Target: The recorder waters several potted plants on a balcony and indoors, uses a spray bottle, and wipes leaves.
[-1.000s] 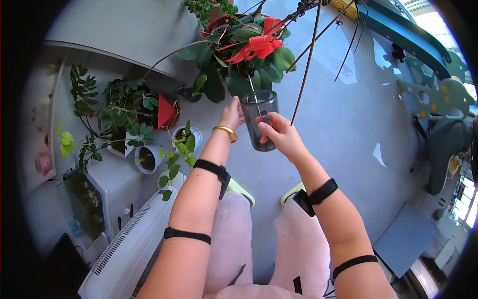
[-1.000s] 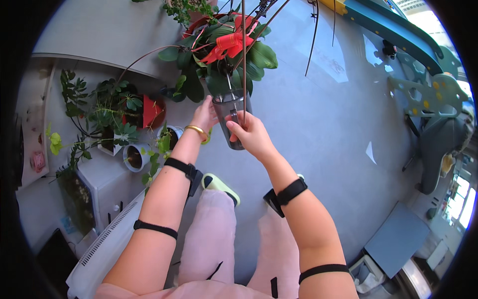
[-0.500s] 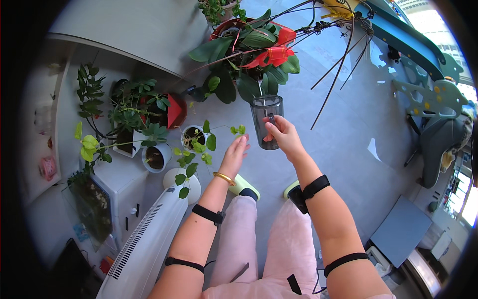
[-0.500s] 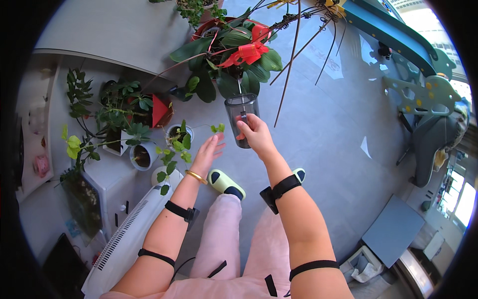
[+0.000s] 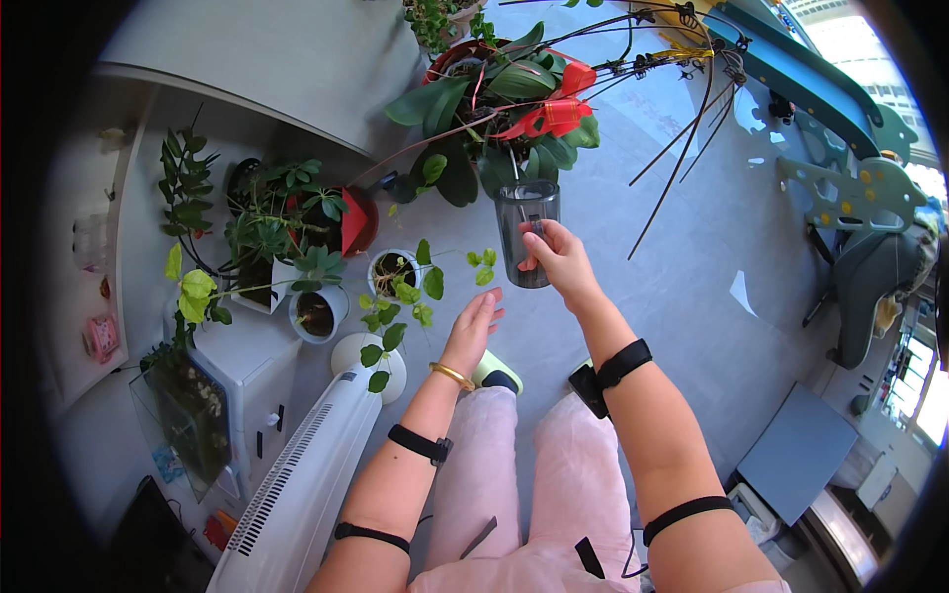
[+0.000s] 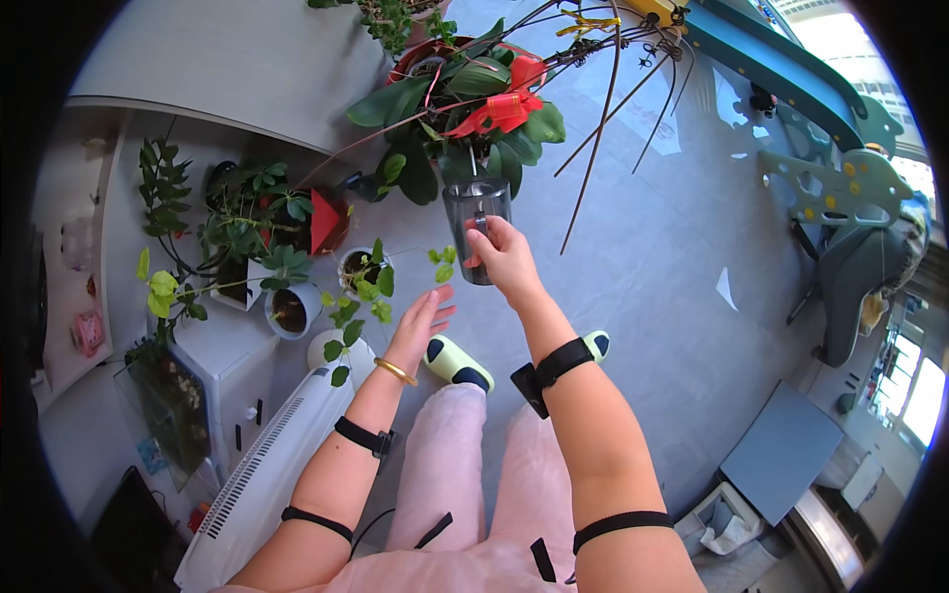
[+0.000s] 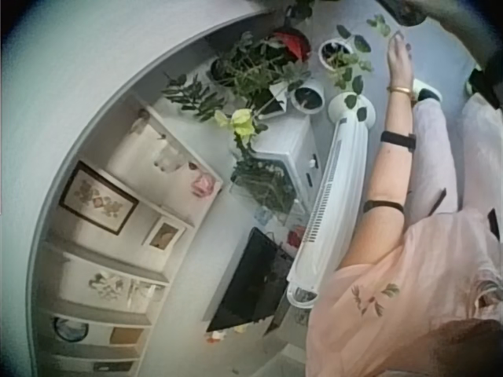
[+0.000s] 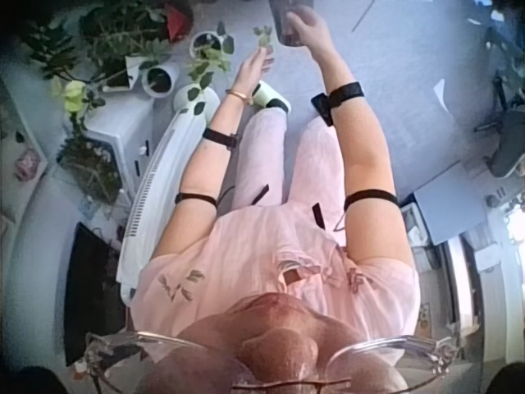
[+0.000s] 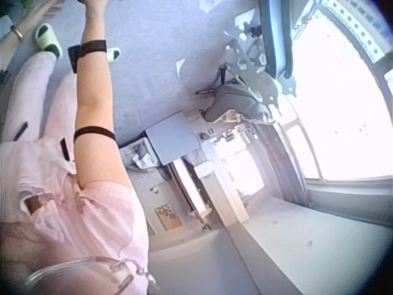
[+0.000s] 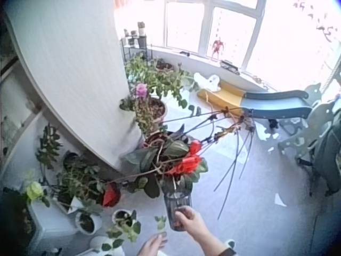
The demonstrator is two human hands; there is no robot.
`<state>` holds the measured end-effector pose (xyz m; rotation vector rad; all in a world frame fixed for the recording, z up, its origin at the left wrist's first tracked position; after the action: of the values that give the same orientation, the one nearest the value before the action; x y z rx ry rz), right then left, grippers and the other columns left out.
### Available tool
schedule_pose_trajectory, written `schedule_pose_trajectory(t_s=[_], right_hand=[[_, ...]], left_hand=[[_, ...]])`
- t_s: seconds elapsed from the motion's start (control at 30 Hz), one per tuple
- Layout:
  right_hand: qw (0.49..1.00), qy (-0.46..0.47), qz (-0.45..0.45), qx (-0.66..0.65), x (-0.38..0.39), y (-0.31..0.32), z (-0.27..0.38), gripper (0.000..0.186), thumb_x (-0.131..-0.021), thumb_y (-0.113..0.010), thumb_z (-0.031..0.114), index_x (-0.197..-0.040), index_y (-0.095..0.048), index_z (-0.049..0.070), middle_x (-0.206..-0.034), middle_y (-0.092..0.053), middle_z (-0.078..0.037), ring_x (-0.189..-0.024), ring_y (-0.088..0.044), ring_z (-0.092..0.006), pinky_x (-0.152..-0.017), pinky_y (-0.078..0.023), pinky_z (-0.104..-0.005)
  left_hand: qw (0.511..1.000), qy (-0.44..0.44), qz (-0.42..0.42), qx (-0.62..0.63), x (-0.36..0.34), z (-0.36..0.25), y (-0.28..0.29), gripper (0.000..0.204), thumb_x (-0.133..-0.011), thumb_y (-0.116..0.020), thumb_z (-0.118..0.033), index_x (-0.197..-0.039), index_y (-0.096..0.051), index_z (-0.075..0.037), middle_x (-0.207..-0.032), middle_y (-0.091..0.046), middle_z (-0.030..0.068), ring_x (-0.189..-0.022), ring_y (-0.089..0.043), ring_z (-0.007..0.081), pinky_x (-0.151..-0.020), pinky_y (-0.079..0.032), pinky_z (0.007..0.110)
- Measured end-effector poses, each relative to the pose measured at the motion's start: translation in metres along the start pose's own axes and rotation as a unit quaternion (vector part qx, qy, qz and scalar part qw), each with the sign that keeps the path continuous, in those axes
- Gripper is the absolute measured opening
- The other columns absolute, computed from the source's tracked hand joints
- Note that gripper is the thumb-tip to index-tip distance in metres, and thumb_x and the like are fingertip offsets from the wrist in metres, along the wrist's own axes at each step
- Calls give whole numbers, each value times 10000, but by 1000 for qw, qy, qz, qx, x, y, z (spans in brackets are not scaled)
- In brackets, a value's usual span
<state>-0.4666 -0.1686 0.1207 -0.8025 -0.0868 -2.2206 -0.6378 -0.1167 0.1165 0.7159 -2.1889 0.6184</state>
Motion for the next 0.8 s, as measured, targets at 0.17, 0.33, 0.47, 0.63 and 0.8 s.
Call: schedule_pose_trajectory(t_s=[0.17,0.33,0.47,0.63,0.8], right_hand=[[1000,6,-13,12,-3,-4,7,196,-869,-520,98,-1019,-532,-27,-684,-521,-3,-585,-489,-70,-588,-452,-227],[1000,-7,-15,20,3,-7,5,196,-867,-523,98,-1020,-536,-23,-663,-511,1,-583,-486,-65,-589,-456,-229],[999,-21,-21,31,12,-10,7,196,-866,-523,99,-1020,-538,-22,-638,-499,6,-578,-485,-64,-584,-456,-230],[999,-21,-28,32,21,-13,10,199,-867,-522,101,-1023,-537,-23,-632,-495,10,-575,-489,-68,-586,-449,-224],[999,-16,-36,20,27,-12,9,210,-870,-519,105,-1037,-529,-23,-633,-497,7,-574,-500,-75,-593,-445,-220]], left_hand=[[1000,1,1,4,7,1,6,496,-935,-349,-402,-1257,-427,-34,-1258,-466,104,-1112,-483,227,-933,-366,345],[1000,-4,-2,8,15,3,11,487,-937,-343,-400,-1252,-434,-40,-1254,-469,104,-1109,-486,224,-926,-370,341],[1000,-5,-8,4,24,3,15,490,-934,-345,-407,-1246,-439,-41,-1251,-471,105,-1105,-490,220,-920,-374,335],[1000,4,-6,5,37,10,19,504,-929,-355,-420,-1249,-436,-39,-1247,-473,111,-1103,-494,219,-915,-378,329],[1000,16,0,6,42,17,20,503,-928,-366,-418,-1248,-438,-36,-1242,-477,109,-1097,-499,217,-913,-381,316]])
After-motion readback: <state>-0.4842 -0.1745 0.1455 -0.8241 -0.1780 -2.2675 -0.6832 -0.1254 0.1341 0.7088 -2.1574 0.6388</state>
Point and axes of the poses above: each hand's wrist, its own x-axis away from the middle knuckle, its own y-axis out of the back of the hand, z = x × y, the point moved 1 cm from there along -x, towards the middle knuckle
